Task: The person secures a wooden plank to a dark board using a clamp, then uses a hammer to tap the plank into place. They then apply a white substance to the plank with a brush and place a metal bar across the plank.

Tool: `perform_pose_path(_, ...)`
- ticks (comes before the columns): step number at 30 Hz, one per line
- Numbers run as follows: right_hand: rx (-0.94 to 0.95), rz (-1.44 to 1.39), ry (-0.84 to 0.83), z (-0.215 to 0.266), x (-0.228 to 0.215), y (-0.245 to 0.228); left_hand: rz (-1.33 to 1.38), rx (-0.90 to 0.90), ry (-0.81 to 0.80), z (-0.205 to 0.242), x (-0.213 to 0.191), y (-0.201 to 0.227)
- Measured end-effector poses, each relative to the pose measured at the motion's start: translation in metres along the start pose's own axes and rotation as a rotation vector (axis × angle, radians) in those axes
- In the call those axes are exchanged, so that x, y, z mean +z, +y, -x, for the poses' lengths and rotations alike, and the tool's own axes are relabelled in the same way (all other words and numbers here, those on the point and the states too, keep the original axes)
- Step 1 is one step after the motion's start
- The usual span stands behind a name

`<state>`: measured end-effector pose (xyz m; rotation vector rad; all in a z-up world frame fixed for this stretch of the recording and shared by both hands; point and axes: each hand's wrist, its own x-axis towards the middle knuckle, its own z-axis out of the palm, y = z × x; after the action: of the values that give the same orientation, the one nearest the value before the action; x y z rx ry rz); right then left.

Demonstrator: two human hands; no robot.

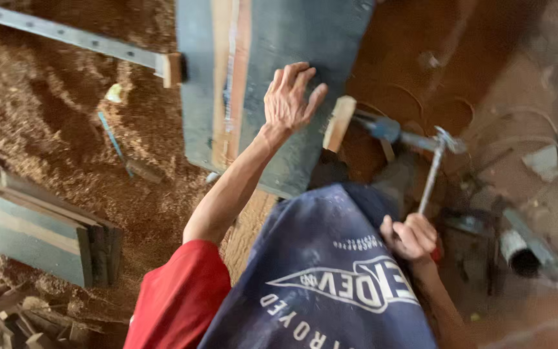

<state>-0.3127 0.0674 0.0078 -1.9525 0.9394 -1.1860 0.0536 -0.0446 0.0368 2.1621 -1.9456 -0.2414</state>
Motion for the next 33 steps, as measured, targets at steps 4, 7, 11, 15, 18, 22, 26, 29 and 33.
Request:
perform_pose_path(4,0.019,0.037,-0.218,-0.018,-0.010,-0.019,0.022,-0.008,0.190,-0.014,0.001,-0.040)
perform_pose_path(7,0.107,-0.003,-0.258,-0.039,-0.010,-0.025,0.019,0.012,0.142,-0.012,0.007,-0.054)
perform_pose_path(11,0.357,-0.020,-0.168,-0.062,-0.031,-0.024,-0.010,0.047,0.145,-0.011,0.007,-0.053)
perform_pose_path(15,0.502,-0.026,-0.086,-0.079,-0.047,-0.009,-0.072,0.081,0.132,-0.016,0.007,-0.050)
perform_pose_path(18,0.607,-0.027,-0.069,-0.088,-0.047,0.002,-0.102,0.096,0.109,-0.019,0.004,-0.048)
perform_pose_path(22,0.753,0.014,-0.062,-0.101,-0.053,0.027,-0.127,0.139,0.102,-0.026,0.010,-0.044)
perform_pose_path(26,0.894,0.019,-0.067,-0.124,-0.039,0.088,-0.179,0.163,0.057,-0.019,0.025,-0.054)
perform_pose_path(29,0.975,-0.026,-0.070,-0.154,-0.015,0.154,-0.197,0.177,0.063,-0.009,0.040,-0.066)
perform_pose_path(33,1.084,-0.136,-0.097,-0.206,0.032,0.246,-0.187,0.152,0.042,-0.001,0.046,-0.069)
